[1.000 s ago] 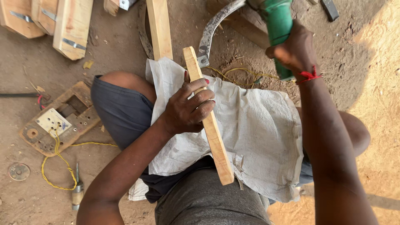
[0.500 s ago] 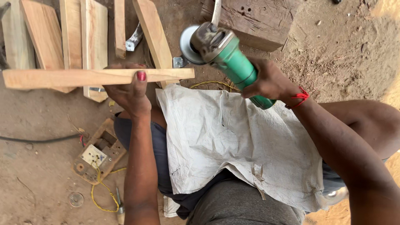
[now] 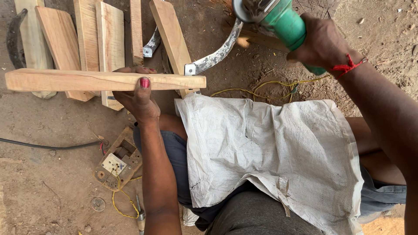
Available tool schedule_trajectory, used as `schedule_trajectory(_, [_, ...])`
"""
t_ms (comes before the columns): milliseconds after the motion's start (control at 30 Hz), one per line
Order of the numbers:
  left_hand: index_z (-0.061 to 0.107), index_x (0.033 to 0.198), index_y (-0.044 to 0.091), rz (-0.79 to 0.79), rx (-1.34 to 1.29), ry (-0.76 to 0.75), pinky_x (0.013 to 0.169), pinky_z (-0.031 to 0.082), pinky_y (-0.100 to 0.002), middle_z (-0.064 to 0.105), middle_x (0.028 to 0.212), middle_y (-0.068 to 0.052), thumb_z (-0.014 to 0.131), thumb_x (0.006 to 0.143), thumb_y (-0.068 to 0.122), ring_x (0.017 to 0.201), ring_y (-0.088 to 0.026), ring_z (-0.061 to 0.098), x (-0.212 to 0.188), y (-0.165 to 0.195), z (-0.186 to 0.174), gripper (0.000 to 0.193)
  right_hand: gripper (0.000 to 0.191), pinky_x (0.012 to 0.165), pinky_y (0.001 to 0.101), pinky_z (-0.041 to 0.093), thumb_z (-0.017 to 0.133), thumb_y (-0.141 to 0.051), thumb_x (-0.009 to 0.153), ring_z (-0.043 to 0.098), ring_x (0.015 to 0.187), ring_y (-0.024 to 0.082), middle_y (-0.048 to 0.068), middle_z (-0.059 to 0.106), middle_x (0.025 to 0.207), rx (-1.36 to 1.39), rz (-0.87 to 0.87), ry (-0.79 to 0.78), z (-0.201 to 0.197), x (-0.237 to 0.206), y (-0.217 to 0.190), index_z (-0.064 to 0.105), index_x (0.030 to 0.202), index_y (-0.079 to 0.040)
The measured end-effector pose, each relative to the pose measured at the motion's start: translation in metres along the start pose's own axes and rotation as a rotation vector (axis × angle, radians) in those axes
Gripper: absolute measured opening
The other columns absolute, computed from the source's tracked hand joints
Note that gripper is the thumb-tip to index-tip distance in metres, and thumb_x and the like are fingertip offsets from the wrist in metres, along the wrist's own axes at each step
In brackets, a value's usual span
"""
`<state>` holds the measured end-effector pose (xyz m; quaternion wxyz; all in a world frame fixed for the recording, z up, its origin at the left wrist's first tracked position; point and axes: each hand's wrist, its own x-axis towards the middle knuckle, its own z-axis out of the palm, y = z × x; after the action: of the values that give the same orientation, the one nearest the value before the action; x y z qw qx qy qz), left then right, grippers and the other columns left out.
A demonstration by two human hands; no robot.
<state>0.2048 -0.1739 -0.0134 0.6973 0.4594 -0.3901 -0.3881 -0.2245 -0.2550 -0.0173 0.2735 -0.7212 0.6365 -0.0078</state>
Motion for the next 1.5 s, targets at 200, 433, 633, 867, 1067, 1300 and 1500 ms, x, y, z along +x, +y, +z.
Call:
schedule_trajectory(200, [0.053, 0.113, 0.006, 0.021, 0.003, -0.092, 0.095, 0.063, -0.048, 0.065, 0.099, -0.008, 0.086, 0.081, 0.025, 0.094, -0.022, 0.066, -0.008, 0.023, 0.021, 0.050, 0.076, 0.072, 0.0506, 0.062, 0.092, -0.006, 0.063, 0.071, 0.090, 0.043, 0.031, 0.069, 0.107, 0.130, -0.266, 0.317, -0.029, 0.018, 0.000, 0.061, 0.131, 0.010])
schedule_trajectory(433, [0.035, 0.144, 0.007, 0.122, -0.184, 0.120, 0.113, 0.053, -0.043, 0.052, 0.131, -0.016, 0.084, 0.085, -0.001, 0.119, -0.025, 0.060, -0.004, 0.039, 0.089, 0.077, 0.057, 0.075, 0.0434, 0.064, 0.082, -0.003, 0.066, 0.074, 0.084, 0.032, 0.020, 0.072, 0.101, 0.693, 0.126, 0.208, -0.064, -0.098, 0.024, 0.064, 0.119, 0.007])
schedule_trajectory(633, [0.023, 0.145, 0.003, 0.403, -0.298, 0.191, 0.103, 0.061, -0.050, 0.050, 0.124, -0.023, 0.080, 0.089, 0.022, 0.113, -0.033, 0.067, 0.028, 0.108, 0.142, 0.082, 0.049, 0.074, 0.0423, 0.064, 0.076, 0.003, 0.069, 0.072, 0.082, 0.029, 0.017, 0.070, 0.096, 1.085, 0.003, 0.583, -0.084, -0.161, 0.055, 0.061, 0.115, 0.010])
schedule_trajectory(867, [0.015, 0.151, -0.003, 0.593, 0.595, -0.199, 0.103, 0.062, -0.041, 0.054, 0.133, -0.026, 0.086, 0.093, 0.018, 0.116, -0.037, 0.071, 0.002, 0.073, 0.220, 0.093, 0.044, 0.065, 0.0451, 0.067, 0.068, 0.003, 0.071, 0.074, 0.069, 0.031, 0.019, 0.068, 0.087, 1.405, -0.040, 0.723, -0.108, -0.169, 0.071, 0.057, 0.113, 0.009])
schedule_trajectory(1067, [0.024, 0.143, -0.002, 0.109, 1.044, -0.473, 0.087, 0.063, -0.047, 0.061, 0.120, -0.030, 0.087, 0.066, 0.040, 0.100, -0.041, 0.071, 0.011, 0.012, 0.261, 0.108, 0.045, 0.067, 0.0456, 0.067, 0.066, 0.002, 0.071, 0.074, 0.070, 0.031, 0.020, 0.067, 0.089, 1.409, -0.061, 0.694, -0.111, -0.173, 0.064, 0.057, 0.114, 0.011])
schedule_trajectory(1300, [0.024, 0.162, 0.028, 0.689, 1.023, -0.314, 0.084, 0.065, -0.039, 0.059, 0.125, -0.021, 0.080, 0.100, 0.052, 0.107, -0.027, 0.070, 0.047, 0.047, 0.259, 0.087, 0.042, 0.072, 0.0464, 0.068, 0.066, 0.003, 0.076, 0.075, 0.078, 0.033, 0.020, 0.068, 0.092, 1.352, -0.113, 0.742, -0.111, -0.180, 0.068, 0.055, 0.116, 0.010])
schedule_trajectory(1500, [0.024, 0.162, 0.004, -0.280, 1.063, -0.543, 0.063, 0.062, -0.033, 0.061, 0.122, -0.030, 0.068, 0.090, 0.054, 0.075, -0.026, 0.070, 0.029, -0.051, 0.236, 0.098, 0.030, 0.073, 0.0438, 0.067, 0.061, 0.004, 0.081, 0.075, 0.077, 0.034, 0.022, 0.069, 0.089, 1.258, -0.151, 0.680, -0.098, -0.175, 0.085, 0.057, 0.109, 0.014])
